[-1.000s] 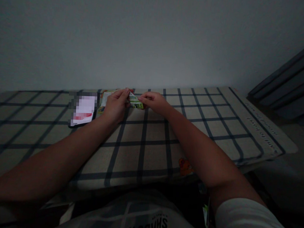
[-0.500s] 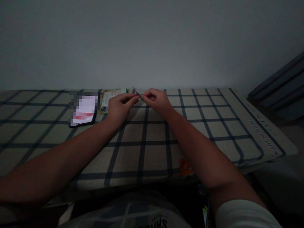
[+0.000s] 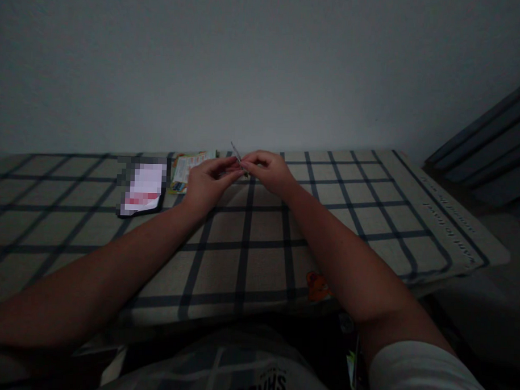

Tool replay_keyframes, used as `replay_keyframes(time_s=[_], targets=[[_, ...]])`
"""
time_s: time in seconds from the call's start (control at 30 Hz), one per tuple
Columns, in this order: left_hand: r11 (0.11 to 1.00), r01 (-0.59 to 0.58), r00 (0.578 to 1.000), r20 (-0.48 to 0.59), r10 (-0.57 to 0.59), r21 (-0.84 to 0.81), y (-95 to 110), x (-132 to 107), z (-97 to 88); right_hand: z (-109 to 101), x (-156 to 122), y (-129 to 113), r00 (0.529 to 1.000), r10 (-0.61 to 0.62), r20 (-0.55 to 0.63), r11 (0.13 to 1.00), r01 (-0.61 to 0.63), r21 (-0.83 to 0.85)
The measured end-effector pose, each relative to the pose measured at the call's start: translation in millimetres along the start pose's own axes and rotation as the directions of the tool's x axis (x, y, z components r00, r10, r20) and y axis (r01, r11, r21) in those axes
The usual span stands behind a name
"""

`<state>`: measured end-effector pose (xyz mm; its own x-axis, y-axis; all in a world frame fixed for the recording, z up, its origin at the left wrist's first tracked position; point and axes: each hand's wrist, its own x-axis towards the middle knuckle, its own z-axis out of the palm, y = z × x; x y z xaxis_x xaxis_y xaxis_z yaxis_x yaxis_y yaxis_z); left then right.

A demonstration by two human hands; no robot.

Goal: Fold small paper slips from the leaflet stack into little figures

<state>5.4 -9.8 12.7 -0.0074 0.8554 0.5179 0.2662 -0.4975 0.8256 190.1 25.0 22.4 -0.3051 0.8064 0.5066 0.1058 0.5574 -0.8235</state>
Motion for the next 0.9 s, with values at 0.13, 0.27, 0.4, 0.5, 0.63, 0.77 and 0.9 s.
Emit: replay_keyframes(time_s=[0.13, 0.27, 0.4, 0.5, 0.63, 0.77, 0.9], targets=[[0.999, 0.028, 1.0, 0.013, -0.027, -0.044, -7, 2, 1.9, -1, 1, 4, 0.999, 0.007, -0.053, 0.999, -0.01, -0.047], [0.998, 0.014, 1.0, -0.022, -0.016, -0.061, -15, 7, 0.3, -3, 1, 5, 0.996, 0.031, -0.084, 0.996, -0.038, -0.086], [0.999, 0.032, 0.999, -0.027, -0.033, -0.033, -15, 10, -3.9, -4, 1, 0, 0.998, 0.058, 0.024, 0.997, -0.057, -0.057], [0.998, 0.057, 0.998, 0.014, -0.057, -0.038, -13, 10, -4.8, -5, 0, -5, 0.99, 0.089, 0.107, 0.995, -0.084, -0.051], [0.938, 0.175, 0.983, 0.099, -0.152, -0.298, -14, 11, -2.6, -9, 2, -5, 0.99, 0.115, 0.082, 0.993, -0.112, -0.034], [0.823, 0.328, 0.939, 0.254, -0.231, -0.463, -16, 12, -0.8, -11, 4, -2, 0.99, 0.138, 0.006, 0.99, -0.138, -0.024], [0.79, 0.43, 0.9, 0.28, -0.334, -0.438, -14, 11, -0.3, -11, 3, -2, 0.993, 0.113, 0.017, 0.993, -0.112, -0.043]])
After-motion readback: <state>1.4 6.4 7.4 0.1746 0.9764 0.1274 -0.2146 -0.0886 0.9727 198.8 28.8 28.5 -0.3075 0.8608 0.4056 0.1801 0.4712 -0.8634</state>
